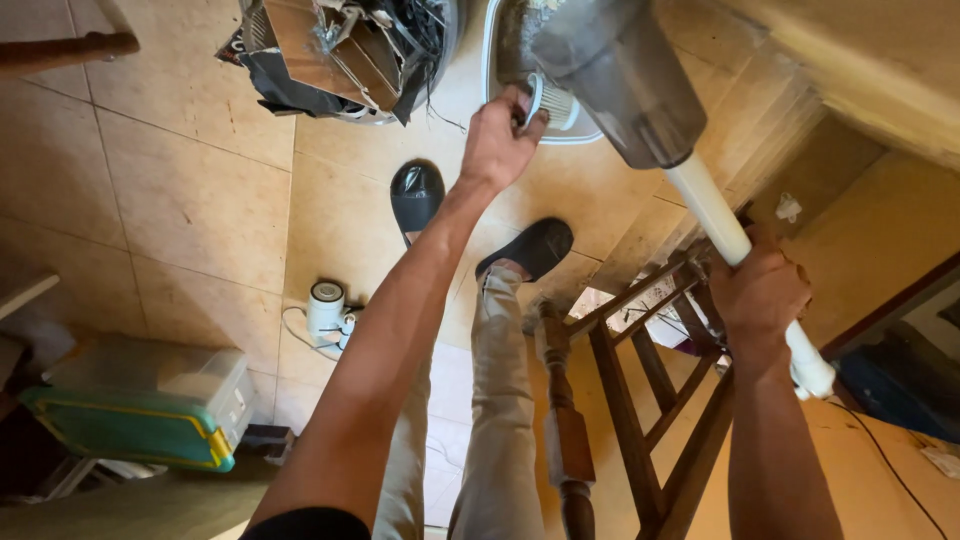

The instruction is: The recorder disassembles a portable vacuum cleaner and cleans its filter and dustbin by tapping them against a bucket and a trash can.

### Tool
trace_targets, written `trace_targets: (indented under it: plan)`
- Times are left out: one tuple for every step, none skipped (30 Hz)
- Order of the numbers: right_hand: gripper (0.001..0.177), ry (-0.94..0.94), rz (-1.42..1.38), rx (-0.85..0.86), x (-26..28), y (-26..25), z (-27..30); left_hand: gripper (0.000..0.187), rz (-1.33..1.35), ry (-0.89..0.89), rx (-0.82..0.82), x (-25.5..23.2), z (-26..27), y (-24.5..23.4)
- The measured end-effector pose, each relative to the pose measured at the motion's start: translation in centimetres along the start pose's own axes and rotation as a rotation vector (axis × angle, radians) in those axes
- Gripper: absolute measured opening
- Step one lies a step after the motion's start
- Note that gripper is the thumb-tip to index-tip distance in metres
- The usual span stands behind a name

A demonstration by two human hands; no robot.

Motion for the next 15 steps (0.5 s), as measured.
trace_targets:
  plan:
    - [0.031,0.043,-0.001,0.004,-0.3,0.4,-0.1,0.019,0.179,-0.081,0.007,0.8,-0.1,0.6]
    - [0.031,0.047,-0.004,0.003,-0.1,0.5,-0.2,0.019,0.177,-0.078,0.009,0.1,0.3,0.2]
    - [0.032,0.091,0.003,0.025,-0.4,0.8,-0.2,0.020,0.139,-0.061,0.018,-0.8,0.6,-0.1]
    - [0.035,0.135,0.010,0.047,-0.6,1.1,-0.2,0.020,0.101,-0.045,0.028,-1.6,1.0,-0.4]
    - [0.035,0.137,0.009,0.046,-0.7,1.3,-0.1,0.020,0.100,-0.043,0.029,-1.4,1.1,-0.1]
    - [0.034,0.125,-0.007,0.046,-0.7,1.6,0.0,0.019,0.131,-0.047,0.032,-1.1,1.3,0.1]
    - [0.033,0.114,-0.025,0.045,-0.7,1.8,0.1,0.017,0.161,-0.048,0.034,-0.8,1.3,0.3]
    - [0.033,0.117,-0.027,0.041,-0.2,1.4,0.0,0.017,0.159,-0.044,0.035,0.5,1.2,0.9]
    - [0.033,0.095,-0.027,0.030,0.4,0.9,0.0,0.015,0.118,-0.017,0.006,1.8,1.1,1.4]
    - [0.034,0.073,-0.027,0.019,1.0,0.5,-0.1,0.015,0.077,0.011,-0.023,3.2,1.0,1.8]
    - [0.034,0.072,-0.029,0.018,0.4,1.3,-0.1,0.015,0.076,0.011,-0.024,2.8,1.1,1.4]
    - [0.035,0.072,-0.016,0.016,-0.2,2.1,-0.1,0.021,0.109,0.017,-0.070,2.5,1.3,0.7]
    - [0.036,0.072,-0.003,0.017,-0.8,3.0,0.1,0.028,0.140,0.020,-0.114,2.2,1.6,0.0]
    - [0.036,0.071,-0.005,0.021,-0.9,3.1,0.0,0.028,0.137,0.016,-0.114,2.0,1.6,-0.2]
    - [0.036,0.079,-0.009,0.029,-0.9,3.2,0.1,0.026,0.145,0.003,-0.092,1.9,1.5,-0.3]
Point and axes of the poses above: each hand's wrist, its own z-axis away from the middle knuckle, its own y-axis out of the palm, x = y × z, the point moved 8 cm from there along -z, towards the middle knuckle, and after that the axes turned 6 degrees about -z, right-handed, at the moved point
